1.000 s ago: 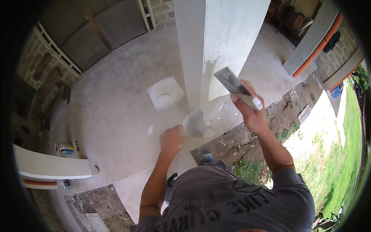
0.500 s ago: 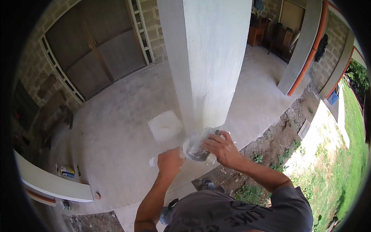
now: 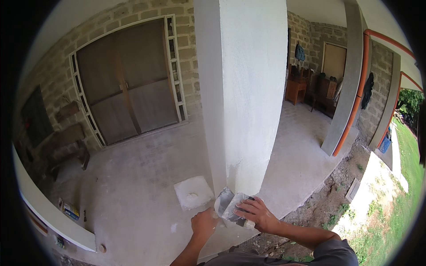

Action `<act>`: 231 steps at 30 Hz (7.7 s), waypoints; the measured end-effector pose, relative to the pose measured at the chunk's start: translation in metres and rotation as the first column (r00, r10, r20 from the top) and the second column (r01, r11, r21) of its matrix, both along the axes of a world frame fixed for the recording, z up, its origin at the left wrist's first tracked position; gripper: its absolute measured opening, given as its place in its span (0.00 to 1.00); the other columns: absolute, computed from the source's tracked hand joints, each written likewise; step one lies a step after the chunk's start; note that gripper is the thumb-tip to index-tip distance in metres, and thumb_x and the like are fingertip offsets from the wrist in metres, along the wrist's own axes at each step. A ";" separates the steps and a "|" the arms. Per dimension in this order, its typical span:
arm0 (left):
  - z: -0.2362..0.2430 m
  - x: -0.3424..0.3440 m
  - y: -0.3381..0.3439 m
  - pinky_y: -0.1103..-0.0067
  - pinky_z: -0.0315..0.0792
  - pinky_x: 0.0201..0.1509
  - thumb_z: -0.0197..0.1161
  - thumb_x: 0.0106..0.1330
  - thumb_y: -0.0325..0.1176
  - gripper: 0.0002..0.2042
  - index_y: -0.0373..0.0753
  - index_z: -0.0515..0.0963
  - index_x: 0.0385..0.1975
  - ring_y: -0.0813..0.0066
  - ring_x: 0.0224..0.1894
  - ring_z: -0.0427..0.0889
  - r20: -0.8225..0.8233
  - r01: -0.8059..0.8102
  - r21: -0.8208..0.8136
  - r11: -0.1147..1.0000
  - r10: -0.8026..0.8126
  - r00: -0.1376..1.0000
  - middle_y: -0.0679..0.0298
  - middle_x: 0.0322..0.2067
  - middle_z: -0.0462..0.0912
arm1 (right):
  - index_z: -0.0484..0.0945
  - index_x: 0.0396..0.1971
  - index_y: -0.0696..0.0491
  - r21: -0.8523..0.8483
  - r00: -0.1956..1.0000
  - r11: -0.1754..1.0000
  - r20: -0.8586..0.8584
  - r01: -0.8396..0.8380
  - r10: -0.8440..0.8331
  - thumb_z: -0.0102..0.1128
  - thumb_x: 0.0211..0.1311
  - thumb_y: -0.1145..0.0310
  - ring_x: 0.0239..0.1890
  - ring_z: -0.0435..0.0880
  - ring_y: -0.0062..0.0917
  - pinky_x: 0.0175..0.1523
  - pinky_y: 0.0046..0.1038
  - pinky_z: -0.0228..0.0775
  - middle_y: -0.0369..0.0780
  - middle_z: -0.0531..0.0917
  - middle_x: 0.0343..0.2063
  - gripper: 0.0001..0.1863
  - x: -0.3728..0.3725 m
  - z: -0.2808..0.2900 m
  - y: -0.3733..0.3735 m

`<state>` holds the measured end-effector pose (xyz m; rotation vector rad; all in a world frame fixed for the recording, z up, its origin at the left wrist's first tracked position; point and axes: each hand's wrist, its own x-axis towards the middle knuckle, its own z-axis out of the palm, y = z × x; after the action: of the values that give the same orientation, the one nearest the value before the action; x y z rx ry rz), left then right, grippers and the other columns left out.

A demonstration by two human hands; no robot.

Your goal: The person applies white plaster to a vertical column using a trowel and hawk. They repeatedly scoop plaster from the hawk and smooth it onto the column surface, working from lower to higher sections.

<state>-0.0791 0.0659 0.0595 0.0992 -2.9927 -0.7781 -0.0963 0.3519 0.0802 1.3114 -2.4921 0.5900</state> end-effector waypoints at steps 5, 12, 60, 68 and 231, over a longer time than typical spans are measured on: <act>0.006 0.012 -0.005 0.55 0.82 0.51 0.74 0.63 0.50 0.20 0.47 0.87 0.50 0.45 0.45 0.92 0.028 -0.020 0.075 0.997 0.017 0.999 0.51 0.36 0.93 | 0.73 0.78 0.43 0.209 0.983 0.961 -0.025 0.180 -0.179 0.66 0.49 0.88 0.79 0.71 0.43 0.79 0.67 0.56 0.43 0.78 0.74 0.51 -0.041 0.002 0.046; 0.005 -0.001 0.007 0.55 0.82 0.51 0.77 0.62 0.50 0.20 0.43 0.87 0.47 0.42 0.46 0.91 0.000 0.008 0.150 0.989 -0.008 1.000 0.51 0.38 0.93 | 0.77 0.74 0.52 -0.455 0.553 0.849 -0.648 0.269 -0.523 0.62 0.64 0.91 0.74 0.77 0.49 0.79 0.46 0.67 0.49 0.82 0.68 0.37 -0.174 0.256 0.087; -0.173 0.246 -0.437 0.53 0.82 0.47 0.74 0.66 0.48 0.13 0.45 0.85 0.37 0.44 0.44 0.89 0.239 -0.267 0.079 0.960 0.242 0.940 0.57 0.40 0.91 | 0.88 0.55 0.62 0.939 -0.257 0.241 0.302 0.245 -0.918 0.65 0.67 0.64 0.57 0.93 0.46 0.59 0.44 0.85 0.57 0.91 0.54 0.22 0.418 -0.373 -0.018; -0.180 0.235 -0.420 0.53 0.81 0.48 0.74 0.65 0.50 0.17 0.43 0.86 0.41 0.43 0.46 0.89 0.377 -0.260 0.209 0.943 0.168 0.911 0.52 0.40 0.91 | 0.88 0.45 0.67 0.715 -0.301 0.228 0.531 0.662 -0.792 0.72 0.56 0.65 0.50 0.94 0.53 0.52 0.50 0.85 0.60 0.92 0.44 0.22 0.262 -0.248 -0.124; -0.017 0.085 -0.058 0.54 0.81 0.50 0.74 0.66 0.42 0.13 0.40 0.86 0.41 0.42 0.45 0.90 0.254 -0.197 -0.061 0.979 0.206 0.945 0.49 0.38 0.92 | 0.69 0.68 0.68 -0.297 0.170 0.089 0.740 0.951 0.651 0.49 0.77 0.83 0.69 0.81 0.47 0.77 0.52 0.74 0.54 0.80 0.64 0.22 -0.053 -0.190 -0.013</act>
<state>0.0061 0.0076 0.0427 0.5372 -3.1644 -0.7420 -0.1492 0.3385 -0.1095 -0.6487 -1.3205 3.1025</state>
